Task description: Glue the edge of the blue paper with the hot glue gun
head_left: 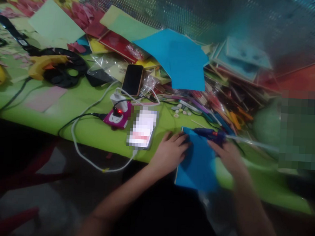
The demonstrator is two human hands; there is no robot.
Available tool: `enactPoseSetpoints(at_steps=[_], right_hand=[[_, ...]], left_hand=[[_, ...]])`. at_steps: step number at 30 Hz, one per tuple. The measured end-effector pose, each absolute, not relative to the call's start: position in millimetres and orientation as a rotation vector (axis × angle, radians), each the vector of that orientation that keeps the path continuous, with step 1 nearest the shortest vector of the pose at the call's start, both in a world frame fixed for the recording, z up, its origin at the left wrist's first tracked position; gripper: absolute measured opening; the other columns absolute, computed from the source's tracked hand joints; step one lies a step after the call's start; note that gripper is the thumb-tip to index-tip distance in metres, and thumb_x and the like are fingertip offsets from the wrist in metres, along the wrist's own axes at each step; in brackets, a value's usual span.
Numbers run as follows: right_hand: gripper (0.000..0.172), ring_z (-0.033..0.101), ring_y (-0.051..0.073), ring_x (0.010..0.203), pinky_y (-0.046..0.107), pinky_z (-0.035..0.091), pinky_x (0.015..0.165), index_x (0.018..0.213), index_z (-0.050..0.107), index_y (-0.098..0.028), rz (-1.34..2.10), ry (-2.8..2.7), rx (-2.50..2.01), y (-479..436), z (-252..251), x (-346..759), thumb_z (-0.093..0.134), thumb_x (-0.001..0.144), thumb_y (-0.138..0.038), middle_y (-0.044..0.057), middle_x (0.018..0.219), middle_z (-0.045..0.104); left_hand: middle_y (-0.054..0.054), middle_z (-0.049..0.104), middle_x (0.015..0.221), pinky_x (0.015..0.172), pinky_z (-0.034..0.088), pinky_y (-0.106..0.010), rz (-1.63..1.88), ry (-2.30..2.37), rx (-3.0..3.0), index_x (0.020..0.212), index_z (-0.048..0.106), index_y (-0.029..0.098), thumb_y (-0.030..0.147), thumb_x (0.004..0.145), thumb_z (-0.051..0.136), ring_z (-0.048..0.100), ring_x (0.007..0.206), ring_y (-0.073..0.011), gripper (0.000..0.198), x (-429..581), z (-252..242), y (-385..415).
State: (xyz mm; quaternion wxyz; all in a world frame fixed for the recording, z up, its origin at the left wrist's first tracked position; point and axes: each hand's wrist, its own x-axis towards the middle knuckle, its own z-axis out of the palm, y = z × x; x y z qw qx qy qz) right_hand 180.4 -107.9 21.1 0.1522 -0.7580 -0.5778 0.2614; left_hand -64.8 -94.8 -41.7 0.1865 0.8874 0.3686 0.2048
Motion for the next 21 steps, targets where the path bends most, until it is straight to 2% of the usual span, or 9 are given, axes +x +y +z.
enactPoseSetpoints(at_steps=[9, 16, 21], right_hand=[[0.046, 0.052, 0.020, 0.052, 0.034, 0.036, 0.054, 0.060, 0.058, -0.025, 0.675, -1.596, -2.230, -117, 27, 195, 0.061, 0.082, -0.065, 0.001, 0.049, 0.054], [0.044, 0.058, 0.023, 0.061, 0.035, 0.041, 0.061, 0.073, 0.065, -0.023, 0.712, -1.647, -2.181, -111, 22, 187, 0.060, 0.084, -0.066, 0.002, 0.057, 0.060], [0.046, 0.053, 0.022, 0.056, 0.036, 0.037, 0.059, 0.066, 0.060, -0.024, 0.697, -1.615, -2.244, -114, 24, 193, 0.058, 0.082, -0.067, 0.002, 0.054, 0.055]], left_hand=[[-0.004, 0.060, 0.152, 0.121, 0.034, -0.054, 0.599, 1.052, 2.514, 0.138, 0.065, 0.028, 0.031, 0.104, 0.059, 0.049, 0.146, -0.0268, 0.035, -65, -41, -95], [-0.005, 0.061, 0.152, 0.122, 0.032, -0.054, 0.588, 1.051, 2.514, 0.140, 0.064, 0.028, 0.031, 0.103, 0.059, 0.049, 0.146, -0.0279, 0.037, -65, -41, -95], [-0.004, 0.059, 0.153, 0.121, 0.034, -0.055, 0.582, 1.054, 2.512, 0.139, 0.064, 0.028, 0.031, 0.104, 0.058, 0.048, 0.147, -0.0270, 0.035, -66, -40, -95]])
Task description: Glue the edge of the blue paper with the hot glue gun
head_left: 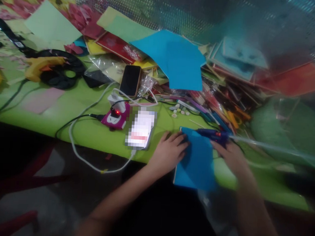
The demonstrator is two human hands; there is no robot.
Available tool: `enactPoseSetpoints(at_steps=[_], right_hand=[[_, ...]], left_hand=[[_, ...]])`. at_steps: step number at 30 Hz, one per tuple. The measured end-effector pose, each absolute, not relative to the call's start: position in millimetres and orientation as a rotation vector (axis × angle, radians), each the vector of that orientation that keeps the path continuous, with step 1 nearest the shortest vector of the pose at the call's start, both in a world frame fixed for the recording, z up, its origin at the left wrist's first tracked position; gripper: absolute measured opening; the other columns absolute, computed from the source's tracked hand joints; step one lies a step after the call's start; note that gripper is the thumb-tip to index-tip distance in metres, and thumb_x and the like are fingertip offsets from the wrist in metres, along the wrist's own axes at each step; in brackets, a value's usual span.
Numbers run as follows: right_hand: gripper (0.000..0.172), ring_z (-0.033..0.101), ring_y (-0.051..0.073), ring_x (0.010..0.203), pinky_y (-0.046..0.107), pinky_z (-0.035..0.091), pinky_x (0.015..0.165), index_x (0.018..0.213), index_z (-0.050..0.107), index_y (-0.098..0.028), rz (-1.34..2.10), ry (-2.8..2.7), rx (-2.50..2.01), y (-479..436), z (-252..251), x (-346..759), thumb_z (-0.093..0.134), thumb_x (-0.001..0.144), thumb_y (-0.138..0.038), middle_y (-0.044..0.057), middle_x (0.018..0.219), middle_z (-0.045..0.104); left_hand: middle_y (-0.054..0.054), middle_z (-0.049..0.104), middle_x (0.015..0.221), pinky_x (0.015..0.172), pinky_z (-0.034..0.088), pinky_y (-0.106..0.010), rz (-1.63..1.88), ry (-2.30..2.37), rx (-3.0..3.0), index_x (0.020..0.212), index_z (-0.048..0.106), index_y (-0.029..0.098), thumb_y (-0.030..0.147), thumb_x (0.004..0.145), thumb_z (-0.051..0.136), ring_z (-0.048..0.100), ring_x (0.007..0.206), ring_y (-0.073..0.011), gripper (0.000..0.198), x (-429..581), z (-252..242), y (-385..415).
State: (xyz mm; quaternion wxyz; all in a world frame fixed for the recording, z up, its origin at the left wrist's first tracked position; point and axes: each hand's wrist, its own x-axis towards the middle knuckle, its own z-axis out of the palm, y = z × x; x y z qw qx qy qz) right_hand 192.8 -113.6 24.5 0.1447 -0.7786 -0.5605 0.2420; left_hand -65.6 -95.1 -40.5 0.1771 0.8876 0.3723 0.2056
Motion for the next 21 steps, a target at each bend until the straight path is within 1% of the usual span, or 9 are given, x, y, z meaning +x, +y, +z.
enactPoseSetpoints(at_steps=[5, 7, 9, 11, 13, 14, 16, 19, 21], right_hand=[[0.050, 0.050, 0.021, 0.053, 0.036, 0.035, 0.056, 0.058, 0.056, -0.026, 0.692, -1.543, -2.281, -120.5, 26.6, 203.1, 0.059, 0.081, -0.070, 0.003, 0.052, 0.056], [0.049, 0.052, 0.021, 0.055, 0.036, 0.037, 0.058, 0.057, 0.057, -0.026, 0.711, -1.518, -2.245, -121.9, 28.2, 204.2, 0.059, 0.082, -0.068, 0.003, 0.054, 0.058], [0.046, 0.054, 0.022, 0.058, 0.036, 0.039, 0.059, 0.061, 0.063, -0.025, 0.746, -1.493, -2.186, -122.1, 30.1, 203.2, 0.061, 0.083, -0.065, 0.004, 0.057, 0.060], [0.041, 0.053, 0.021, 0.059, 0.035, 0.039, 0.058, 0.071, 0.070, -0.023, 0.782, -1.465, -2.133, -121.4, 31.8, 200.9, 0.063, 0.082, -0.062, 0.003, 0.058, 0.061], [0.039, 0.051, 0.020, 0.057, 0.034, 0.038, 0.057, 0.079, 0.073, -0.022, 0.813, -1.443, -2.112, -120.2, 32.5, 198.5, 0.064, 0.081, -0.061, 0.002, 0.058, 0.060], [0.039, 0.050, 0.020, 0.057, 0.033, 0.037, 0.056, 0.080, 0.074, -0.022, 0.827, -1.441, -2.112, -119.6, 32.5, 197.4, 0.065, 0.080, -0.060, 0.002, 0.058, 0.060], [0.039, 0.050, 0.020, 0.058, 0.034, 0.037, 0.057, 0.074, 0.071, -0.022, 0.826, -1.450, -2.130, -118.5, 31.7, 195.9, 0.065, 0.079, -0.060, 0.001, 0.058, 0.059], [0.041, 0.049, 0.019, 0.056, 0.034, 0.037, 0.057, 0.065, 0.062, -0.024, 0.786, -1.472, -2.180, -117.6, 29.5, 195.6, 0.065, 0.077, -0.063, 0.000, 0.054, 0.055], [0.042, 0.049, 0.019, 0.055, 0.035, 0.037, 0.057, 0.064, 0.058, -0.024, 0.773, -1.496, -2.189, -117.6, 27.9, 196.4, 0.065, 0.077, -0.064, 0.000, 0.054, 0.054]], left_hand=[[-0.004, 0.060, 0.152, 0.122, 0.034, -0.054, 0.590, 1.068, 2.504, 0.136, 0.065, 0.028, 0.033, 0.104, 0.059, 0.048, 0.147, -0.0255, 0.033, -65.2, -40.3, -95.4], [-0.004, 0.061, 0.152, 0.122, 0.034, -0.054, 0.594, 1.066, 2.508, 0.137, 0.065, 0.028, 0.033, 0.104, 0.059, 0.048, 0.147, -0.0253, 0.033, -65.1, -40.6, -95.2], [-0.003, 0.061, 0.152, 0.123, 0.035, -0.054, 0.596, 1.062, 2.509, 0.137, 0.065, 0.028, 0.033, 0.104, 0.059, 0.048, 0.147, -0.0253, 0.034, -65.0, -40.9, -95.0], [-0.004, 0.060, 0.152, 0.123, 0.035, -0.054, 0.598, 1.058, 2.510, 0.137, 0.066, 0.028, 0.033, 0.103, 0.060, 0.048, 0.147, -0.0257, 0.034, -65.1, -41.0, -94.9], [-0.004, 0.061, 0.152, 0.123, 0.035, -0.054, 0.604, 1.060, 2.511, 0.136, 0.066, 0.028, 0.032, 0.102, 0.061, 0.049, 0.147, -0.0259, 0.034, -65.2, -41.0, -94.9], [-0.004, 0.060, 0.152, 0.123, 0.035, -0.053, 0.607, 1.062, 2.511, 0.136, 0.066, 0.028, 0.032, 0.102, 0.061, 0.048, 0.147, -0.0259, 0.034, -65.2, -40.9, -95.0], [-0.004, 0.061, 0.152, 0.123, 0.035, -0.053, 0.612, 1.063, 2.510, 0.136, 0.066, 0.028, 0.032, 0.103, 0.060, 0.048, 0.147, -0.0256, 0.034, -65.4, -40.6, -95.2], [-0.004, 0.061, 0.152, 0.122, 0.035, -0.054, 0.608, 1.058, 2.513, 0.136, 0.066, 0.028, 0.032, 0.104, 0.058, 0.048, 0.147, -0.0253, 0.033, -65.6, -39.8, -95.2], [-0.004, 0.061, 0.151, 0.122, 0.036, -0.054, 0.604, 1.057, 2.519, 0.135, 0.066, 0.028, 0.033, 0.104, 0.059, 0.048, 0.147, -0.0255, 0.033, -65.7, -39.4, -95.1]])
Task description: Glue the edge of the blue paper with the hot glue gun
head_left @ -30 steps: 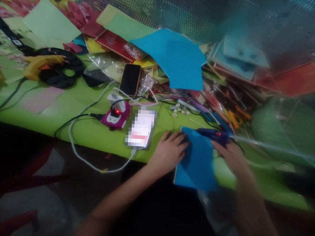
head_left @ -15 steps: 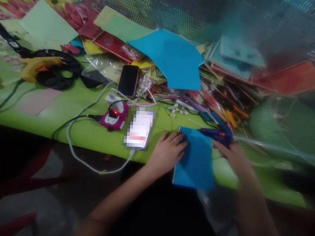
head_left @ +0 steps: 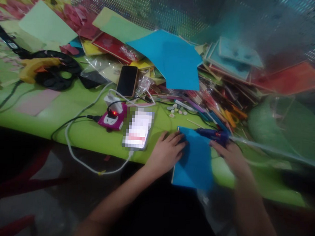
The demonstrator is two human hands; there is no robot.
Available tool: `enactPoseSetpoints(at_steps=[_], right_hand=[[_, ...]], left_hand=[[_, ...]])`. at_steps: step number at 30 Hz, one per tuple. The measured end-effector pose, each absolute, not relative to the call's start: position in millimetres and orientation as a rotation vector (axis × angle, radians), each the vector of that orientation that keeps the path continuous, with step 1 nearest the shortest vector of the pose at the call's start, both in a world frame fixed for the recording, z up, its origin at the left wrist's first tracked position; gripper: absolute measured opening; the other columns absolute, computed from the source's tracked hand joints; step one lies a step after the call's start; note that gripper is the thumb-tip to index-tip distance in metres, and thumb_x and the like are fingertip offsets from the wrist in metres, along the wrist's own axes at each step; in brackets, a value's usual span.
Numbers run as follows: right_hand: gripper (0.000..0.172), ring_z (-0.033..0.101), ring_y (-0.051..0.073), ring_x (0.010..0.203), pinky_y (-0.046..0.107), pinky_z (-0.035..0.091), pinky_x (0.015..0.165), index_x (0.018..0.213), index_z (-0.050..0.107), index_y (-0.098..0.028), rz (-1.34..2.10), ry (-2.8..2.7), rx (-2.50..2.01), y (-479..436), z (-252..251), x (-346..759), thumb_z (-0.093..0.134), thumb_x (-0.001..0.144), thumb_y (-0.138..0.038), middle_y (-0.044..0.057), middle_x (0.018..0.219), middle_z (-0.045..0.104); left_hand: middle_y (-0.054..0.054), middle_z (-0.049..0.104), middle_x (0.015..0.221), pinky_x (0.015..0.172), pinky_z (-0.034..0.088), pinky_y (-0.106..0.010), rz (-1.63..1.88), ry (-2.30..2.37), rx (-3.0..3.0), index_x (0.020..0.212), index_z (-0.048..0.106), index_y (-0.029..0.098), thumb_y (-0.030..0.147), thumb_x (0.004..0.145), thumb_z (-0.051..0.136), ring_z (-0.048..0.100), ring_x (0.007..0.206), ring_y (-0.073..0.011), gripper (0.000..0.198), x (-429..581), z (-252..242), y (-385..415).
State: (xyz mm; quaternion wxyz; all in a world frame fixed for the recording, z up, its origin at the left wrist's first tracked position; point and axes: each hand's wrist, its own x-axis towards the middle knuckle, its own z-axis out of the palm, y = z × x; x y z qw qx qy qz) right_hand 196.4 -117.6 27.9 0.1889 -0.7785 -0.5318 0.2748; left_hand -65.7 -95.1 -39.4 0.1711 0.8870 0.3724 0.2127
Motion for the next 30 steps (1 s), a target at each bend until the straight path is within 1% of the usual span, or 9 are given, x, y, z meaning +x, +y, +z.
enactPoseSetpoints(at_steps=[4, 9, 13, 16, 22, 30], right_hand=[[0.042, 0.050, 0.019, 0.054, 0.034, 0.037, 0.056, 0.067, 0.058, -0.025, 0.756, -1.554, -2.169, -118, 25, 198, 0.064, 0.080, -0.064, -0.001, 0.055, 0.054], [0.042, 0.052, 0.020, 0.054, 0.034, 0.037, 0.056, 0.070, 0.061, -0.024, 0.733, -1.576, -2.196, -115, 23, 194, 0.063, 0.081, -0.065, -0.001, 0.053, 0.055], [0.038, 0.056, 0.022, 0.059, 0.035, 0.041, 0.060, 0.071, 0.063, -0.024, 0.720, -1.587, -2.178, -112, 23, 189, 0.063, 0.082, -0.061, 0.001, 0.054, 0.056], [0.039, 0.057, 0.023, 0.060, 0.036, 0.041, 0.061, 0.073, 0.066, -0.024, 0.698, -1.608, -2.182, -113, 24, 191, 0.061, 0.082, -0.062, 0.001, 0.056, 0.059], [0.046, 0.052, 0.022, 0.054, 0.036, 0.037, 0.058, 0.060, 0.056, -0.026, 0.670, -1.618, -2.263, -118, 28, 200, 0.057, 0.081, -0.066, 0.002, 0.051, 0.055], [0.043, 0.055, 0.022, 0.058, 0.035, 0.039, 0.060, 0.072, 0.063, -0.024, 0.676, -1.614, -2.235, -114, 24, 193, 0.060, 0.082, -0.065, 0.001, 0.053, 0.055]], left_hand=[[-0.005, 0.061, 0.151, 0.122, 0.036, -0.053, 0.605, 1.066, 2.521, 0.136, 0.066, 0.028, 0.032, 0.101, 0.063, 0.049, 0.146, -0.0260, 0.035, -66, -39, -95], [-0.005, 0.061, 0.152, 0.122, 0.034, -0.054, 0.601, 1.055, 2.512, 0.137, 0.066, 0.028, 0.032, 0.103, 0.060, 0.049, 0.146, -0.0261, 0.034, -66, -40, -95], [-0.004, 0.061, 0.152, 0.122, 0.035, -0.054, 0.600, 1.059, 2.505, 0.136, 0.065, 0.028, 0.031, 0.103, 0.060, 0.049, 0.146, -0.0266, 0.034, -65, -40, -95], [-0.004, 0.061, 0.152, 0.122, 0.035, -0.055, 0.600, 1.060, 2.508, 0.136, 0.065, 0.028, 0.032, 0.103, 0.060, 0.049, 0.146, -0.0265, 0.033, -66, -40, -95], [-0.003, 0.060, 0.153, 0.122, 0.034, -0.054, 0.598, 1.061, 2.492, 0.135, 0.065, 0.029, 0.033, 0.104, 0.060, 0.047, 0.148, -0.0254, 0.032, -66, -40, -95], [-0.004, 0.061, 0.153, 0.122, 0.034, -0.054, 0.598, 1.056, 2.509, 0.137, 0.065, 0.028, 0.032, 0.103, 0.062, 0.048, 0.147, -0.0259, 0.034, -66, -41, -95]])
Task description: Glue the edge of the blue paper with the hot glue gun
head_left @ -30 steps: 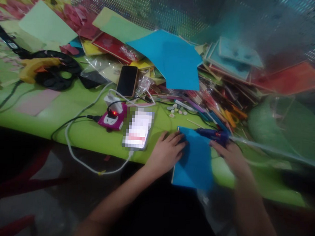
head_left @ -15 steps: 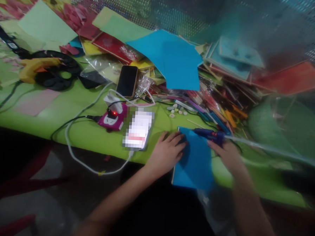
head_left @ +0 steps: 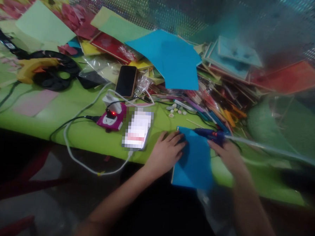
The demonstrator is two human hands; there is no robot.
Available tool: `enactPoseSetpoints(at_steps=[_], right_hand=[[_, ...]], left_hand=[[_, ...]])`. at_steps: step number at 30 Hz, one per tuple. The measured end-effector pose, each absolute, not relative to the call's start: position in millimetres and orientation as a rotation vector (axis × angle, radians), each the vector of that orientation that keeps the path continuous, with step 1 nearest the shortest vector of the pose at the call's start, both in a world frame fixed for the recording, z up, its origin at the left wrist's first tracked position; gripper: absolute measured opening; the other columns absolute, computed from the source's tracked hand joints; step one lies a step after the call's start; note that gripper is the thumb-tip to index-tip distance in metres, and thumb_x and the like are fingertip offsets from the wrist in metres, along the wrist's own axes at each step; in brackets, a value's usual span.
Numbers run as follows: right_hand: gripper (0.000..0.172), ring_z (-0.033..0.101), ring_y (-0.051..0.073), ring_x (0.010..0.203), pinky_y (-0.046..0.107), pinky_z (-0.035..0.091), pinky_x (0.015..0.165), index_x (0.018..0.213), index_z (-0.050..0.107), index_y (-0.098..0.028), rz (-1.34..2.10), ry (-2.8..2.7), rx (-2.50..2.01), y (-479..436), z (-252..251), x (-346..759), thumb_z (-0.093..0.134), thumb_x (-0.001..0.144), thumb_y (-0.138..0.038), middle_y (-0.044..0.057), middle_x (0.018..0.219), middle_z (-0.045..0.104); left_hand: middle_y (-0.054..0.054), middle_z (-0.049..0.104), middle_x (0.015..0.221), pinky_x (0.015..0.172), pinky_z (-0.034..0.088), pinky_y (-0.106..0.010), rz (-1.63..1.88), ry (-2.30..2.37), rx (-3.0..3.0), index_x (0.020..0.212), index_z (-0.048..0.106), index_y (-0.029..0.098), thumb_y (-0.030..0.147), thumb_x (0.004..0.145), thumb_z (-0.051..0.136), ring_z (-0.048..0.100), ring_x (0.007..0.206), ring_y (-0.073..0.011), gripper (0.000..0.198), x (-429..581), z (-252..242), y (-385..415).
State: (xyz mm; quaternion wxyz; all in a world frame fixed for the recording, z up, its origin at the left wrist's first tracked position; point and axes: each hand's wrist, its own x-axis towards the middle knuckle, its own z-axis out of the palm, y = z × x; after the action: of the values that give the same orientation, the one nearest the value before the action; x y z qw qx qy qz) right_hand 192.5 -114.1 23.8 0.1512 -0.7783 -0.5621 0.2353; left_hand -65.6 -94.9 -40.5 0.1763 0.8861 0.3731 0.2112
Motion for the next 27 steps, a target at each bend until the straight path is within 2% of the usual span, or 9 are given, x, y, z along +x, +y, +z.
enactPoseSetpoints(at_steps=[12, 20, 24, 27], right_hand=[[0.054, 0.053, 0.020, 0.053, 0.035, 0.036, 0.055, 0.051, 0.051, -0.026, 0.648, -1.564, -2.270, -127, 25, 216, 0.056, 0.081, -0.070, 0.004, 0.051, 0.057], [0.046, 0.050, 0.018, 0.049, 0.033, 0.034, 0.053, 0.061, 0.059, -0.024, 0.656, -1.555, -2.228, -122, 19, 208, 0.061, 0.081, -0.065, 0.000, 0.048, 0.055], [0.044, 0.050, 0.019, 0.048, 0.033, 0.034, 0.052, 0.063, 0.059, -0.024, 0.647, -1.548, -2.239, -121, 18, 207, 0.063, 0.082, -0.064, -0.001, 0.047, 0.053], [0.045, 0.049, 0.018, 0.047, 0.033, 0.034, 0.051, 0.061, 0.057, -0.025, 0.663, -1.542, -2.231, -122, 19, 208, 0.063, 0.082, -0.064, -0.001, 0.046, 0.052]], left_hand=[[-0.003, 0.060, 0.153, 0.122, 0.034, -0.054, 0.576, 1.067, 2.495, 0.135, 0.067, 0.029, 0.036, 0.105, 0.059, 0.048, 0.148, -0.0259, 0.032, -65, -40, -94], [-0.004, 0.061, 0.152, 0.121, 0.036, -0.055, 0.590, 1.063, 2.509, 0.135, 0.067, 0.029, 0.036, 0.105, 0.059, 0.048, 0.148, -0.0273, 0.032, -65, -42, -94], [-0.004, 0.060, 0.153, 0.123, 0.035, -0.055, 0.600, 1.071, 2.511, 0.132, 0.069, 0.027, 0.036, 0.105, 0.059, 0.047, 0.149, -0.0274, 0.030, -62, -41, -95], [-0.004, 0.059, 0.155, 0.125, 0.033, -0.054, 0.619, 1.031, 2.525, 0.137, 0.066, 0.025, 0.037, 0.106, 0.056, 0.046, 0.150, -0.0271, 0.035, -54, -39, -95]])
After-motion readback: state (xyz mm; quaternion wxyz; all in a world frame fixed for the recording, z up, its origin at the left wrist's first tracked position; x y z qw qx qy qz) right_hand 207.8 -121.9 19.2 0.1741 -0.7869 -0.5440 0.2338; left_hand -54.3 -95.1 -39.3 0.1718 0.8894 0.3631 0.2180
